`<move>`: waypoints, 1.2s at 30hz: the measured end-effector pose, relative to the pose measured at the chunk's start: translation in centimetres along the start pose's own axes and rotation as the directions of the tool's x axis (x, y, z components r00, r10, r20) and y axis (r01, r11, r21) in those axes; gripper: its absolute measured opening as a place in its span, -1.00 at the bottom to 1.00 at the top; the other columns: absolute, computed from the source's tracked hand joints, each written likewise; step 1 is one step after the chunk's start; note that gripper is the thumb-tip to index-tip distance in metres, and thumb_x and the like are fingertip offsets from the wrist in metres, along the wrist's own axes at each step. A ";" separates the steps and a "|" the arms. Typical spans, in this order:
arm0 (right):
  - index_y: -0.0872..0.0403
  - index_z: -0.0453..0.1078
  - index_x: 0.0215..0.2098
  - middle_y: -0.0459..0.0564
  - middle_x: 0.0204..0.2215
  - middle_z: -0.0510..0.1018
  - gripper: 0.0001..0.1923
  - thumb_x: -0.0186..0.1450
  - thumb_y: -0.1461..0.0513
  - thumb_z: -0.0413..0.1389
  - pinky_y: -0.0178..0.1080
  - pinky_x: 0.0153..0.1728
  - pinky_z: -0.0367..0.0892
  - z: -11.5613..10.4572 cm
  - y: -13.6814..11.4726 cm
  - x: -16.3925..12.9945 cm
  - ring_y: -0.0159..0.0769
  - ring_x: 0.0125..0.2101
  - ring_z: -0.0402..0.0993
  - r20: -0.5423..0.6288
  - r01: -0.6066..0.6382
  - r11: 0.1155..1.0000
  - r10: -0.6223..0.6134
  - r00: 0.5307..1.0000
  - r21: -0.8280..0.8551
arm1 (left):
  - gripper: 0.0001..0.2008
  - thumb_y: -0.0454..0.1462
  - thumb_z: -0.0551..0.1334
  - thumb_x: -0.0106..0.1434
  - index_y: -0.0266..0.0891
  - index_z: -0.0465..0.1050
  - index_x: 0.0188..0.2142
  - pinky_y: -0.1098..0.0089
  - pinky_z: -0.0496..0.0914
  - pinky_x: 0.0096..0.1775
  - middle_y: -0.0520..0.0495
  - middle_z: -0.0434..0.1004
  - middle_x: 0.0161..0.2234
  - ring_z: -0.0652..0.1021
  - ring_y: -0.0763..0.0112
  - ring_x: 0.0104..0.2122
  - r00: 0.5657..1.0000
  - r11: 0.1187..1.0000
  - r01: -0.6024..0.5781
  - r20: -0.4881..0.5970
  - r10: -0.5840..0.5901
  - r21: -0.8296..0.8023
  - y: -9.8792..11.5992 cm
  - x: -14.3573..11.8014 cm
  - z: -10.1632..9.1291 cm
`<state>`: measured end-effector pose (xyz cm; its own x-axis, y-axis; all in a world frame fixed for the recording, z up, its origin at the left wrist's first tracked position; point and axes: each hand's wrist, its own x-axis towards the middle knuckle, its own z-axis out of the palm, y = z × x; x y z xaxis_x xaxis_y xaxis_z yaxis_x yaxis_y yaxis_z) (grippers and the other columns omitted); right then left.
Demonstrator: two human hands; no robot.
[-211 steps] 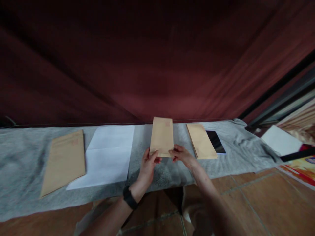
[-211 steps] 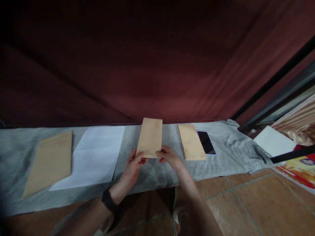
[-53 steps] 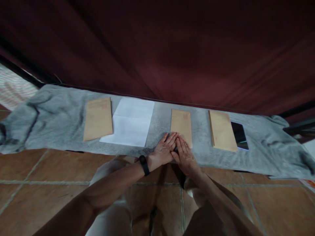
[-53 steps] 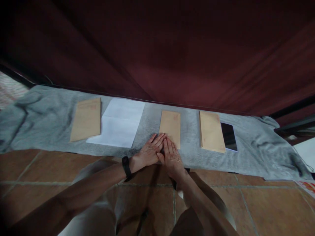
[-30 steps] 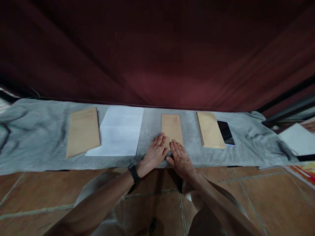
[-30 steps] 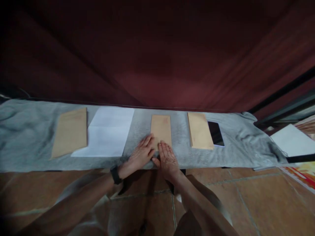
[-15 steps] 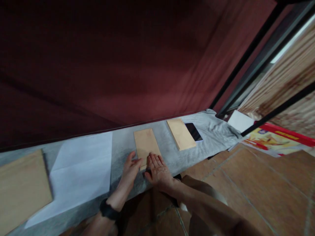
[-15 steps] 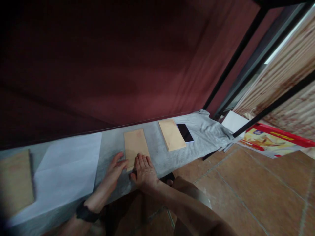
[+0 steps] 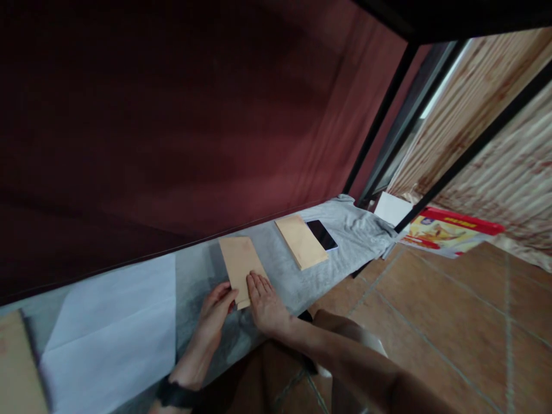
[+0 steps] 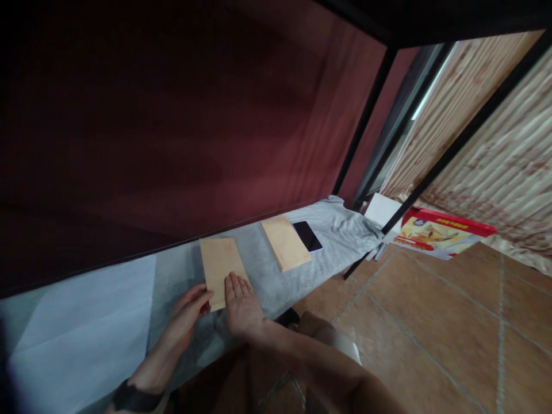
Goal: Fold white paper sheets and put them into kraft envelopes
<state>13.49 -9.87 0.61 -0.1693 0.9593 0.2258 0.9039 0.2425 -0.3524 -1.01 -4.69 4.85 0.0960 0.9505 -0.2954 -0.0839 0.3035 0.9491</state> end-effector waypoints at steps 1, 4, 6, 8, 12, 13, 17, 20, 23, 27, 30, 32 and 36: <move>0.37 -0.02 0.45 0.37 0.42 0.11 -0.28 0.38 0.32 0.02 0.01 0.38 0.12 -0.5 0.3 0.5 -0.02 0.44 -0.02 -0.005 -0.004 1.000 0.004 1.000 0.028 | -0.54 -0.07 0.51 -0.14 -0.25 0.56 -0.27 0.47 0.31 -0.44 0.03 0.59 -0.44 0.49 0.45 -0.49 1.000 0.999 0.006 0.004 -0.006 -0.054 0.1 0.0 0.2; 0.23 -0.02 0.47 0.24 0.42 0.16 -0.32 0.40 0.32 -0.05 -0.06 0.36 0.18 -2.1 1.3 2.1 -0.17 0.42 0.06 -0.068 -0.046 0.957 0.067 0.995 0.285 | -0.43 0.03 0.50 -0.10 -0.27 0.55 -0.18 0.40 0.44 -0.30 -0.07 0.65 -0.30 0.60 0.34 -0.34 0.997 0.983 0.056 0.065 -0.045 -0.175 0.4 -0.2 0.6; 0.13 0.07 0.44 0.14 0.38 0.28 -0.42 0.48 0.21 -0.13 -0.08 0.34 0.21 -3.0 1.7 3.1 -0.24 0.36 0.20 -0.122 -0.090 0.821 0.190 0.974 0.563 | -0.37 0.05 0.50 -0.07 -0.28 0.54 -0.10 0.34 0.48 -0.22 -0.13 0.67 -0.23 0.64 0.28 -0.26 0.989 0.979 0.093 0.131 -0.070 -0.182 0.3 -0.4 0.8; 0.09 0.20 0.36 0.11 0.28 0.43 -0.45 0.51 0.06 -0.19 -0.07 0.30 0.26 -3.6 1.7 3.9 -0.23 0.28 0.34 -0.117 -0.113 0.586 0.340 0.933 0.803 | -0.37 0.05 0.50 -0.03 -0.27 0.52 -0.06 0.30 0.50 -0.17 -0.17 0.67 -0.19 0.66 0.23 -0.21 0.974 0.976 0.144 0.197 -0.111 -0.162 0.1 -0.7 1.0; 0.08 0.35 0.18 0.14 0.08 0.59 -0.37 0.43 -0.17 -0.11 -0.05 0.14 0.42 -3.8 0.7 4.2 -0.11 0.11 0.52 0.035 -0.112 0.135 0.475 0.879 0.985 | -0.51 0.02 0.46 0.09 -0.23 0.52 -0.10 0.27 0.51 -0.15 -0.17 0.67 -0.20 0.67 0.21 -0.21 0.928 0.957 0.253 0.315 -0.199 -0.142 -0.7 -1.0 1.7; 0.07 0.37 0.15 0.13 0.04 0.60 -0.36 0.40 -0.20 -0.07 -0.04 0.08 0.45 -3.9 0.4 4.1 -0.09 0.07 0.54 0.071 -0.118 0.072 0.468 0.881 0.990 | -0.54 0.00 0.46 0.09 -0.22 0.52 -0.14 0.28 0.51 -0.16 -0.15 0.66 -0.24 0.67 0.23 -0.23 0.924 0.952 0.263 0.325 -0.201 -0.159 -0.9 -1.1 1.8; 0.05 0.40 0.04 0.15 -0.09 0.65 -0.35 0.32 -0.26 -0.02 -0.02 -0.10 0.52 -3.9 -0.7 3.5 -0.01 -0.04 0.59 0.163 -0.160 -0.041 0.398 0.903 0.986 | -0.57 -0.12 0.54 -0.04 -0.22 0.50 -0.24 0.36 0.50 -0.21 -0.04 0.63 -0.32 0.64 0.35 -0.34 0.934 0.940 0.256 0.309 -0.181 -0.223 -1.4 -1.2 2.0; 0.07 0.42 -0.03 0.14 -0.16 0.66 -0.44 0.29 -0.19 0.08 -0.06 -0.15 0.51 -3.8 -0.9 3.4 -0.03 -0.10 0.60 0.203 -0.165 -0.132 0.363 0.910 0.977 | -0.57 -0.14 0.54 -0.07 -0.23 0.50 -0.24 0.39 0.48 -0.26 0.00 0.61 -0.35 0.63 0.39 -0.38 0.944 0.948 0.234 0.285 -0.168 -0.215 -1.6 -1.2 1.8; 0.07 0.46 -0.17 0.06 -0.24 0.66 -0.56 0.19 -0.08 0.22 -0.15 -0.14 0.48 -3.5 -0.2 3.4 -0.12 -0.18 0.59 0.252 -0.206 -0.156 0.396 0.883 0.966 | -0.58 -0.12 0.51 -0.06 -0.23 0.50 -0.24 0.43 0.44 -0.33 -0.01 0.61 -0.38 0.62 0.40 -0.41 0.953 0.962 0.210 0.256 -0.161 -0.175 -1.5 -1.0 1.3; 0.06 0.46 -0.28 -0.02 -0.28 0.63 -0.66 0.07 0.03 0.30 -0.21 -0.16 0.46 -3.2 1.5 3.3 -0.21 -0.23 0.56 0.312 -0.278 -0.143 0.495 0.811 0.950 | -0.59 -0.11 0.49 -0.04 -0.25 0.49 -0.25 0.46 0.38 -0.40 -0.01 0.60 -0.43 0.58 0.45 -0.49 0.968 0.982 0.178 0.191 -0.164 -0.060 -1.2 -0.8 0.5; 0.04 0.44 -0.30 -0.03 -0.28 0.62 -0.67 0.06 0.04 0.29 -0.21 -0.24 0.46 -3.6 2.7 3.2 -0.21 -0.24 0.56 0.347 -0.326 -0.136 0.521 0.780 0.936 | -0.61 -0.10 0.47 -0.03 -0.26 0.49 -0.28 0.48 0.36 -0.44 -0.01 0.58 -0.48 0.55 0.45 -0.52 0.974 0.988 0.157 0.169 -0.154 -0.007 -1.1 -0.7 -0.1; 0.04 0.45 -0.32 -0.04 -0.31 0.62 -0.69 0.04 0.07 0.30 -0.23 -0.32 0.46 -4.1 3.4 3.1 -0.23 -0.30 0.54 0.368 -0.368 -0.107 0.509 0.778 0.924 | -0.62 -0.12 0.47 -0.04 -0.26 0.47 -0.30 0.48 0.34 -0.47 0.00 0.57 -0.50 0.54 0.45 -0.54 0.976 0.989 0.148 0.157 -0.148 0.012 -1.0 -0.7 -0.4; 0.03 0.45 -0.42 -0.15 -0.51 0.54 -0.80 0.00 0.15 0.30 -0.29 -0.45 0.43 -4.5 4.8 3.0 -0.35 -0.50 0.44 0.421 -0.486 0.057 0.421 0.804 0.872 | -0.64 -0.17 0.44 -0.03 -0.23 0.42 -0.27 0.48 0.35 -0.51 0.06 0.55 -0.52 0.54 0.45 -0.58 0.981 0.988 0.134 0.127 -0.144 0.078 -0.9 -0.8 -1.3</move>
<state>19.09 -6.48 3.68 0.0796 0.9338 -0.3489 -0.2084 -0.3267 -0.9219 -2.24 -5.64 4.05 0.2324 0.8809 -0.4123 0.0069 0.4224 0.9064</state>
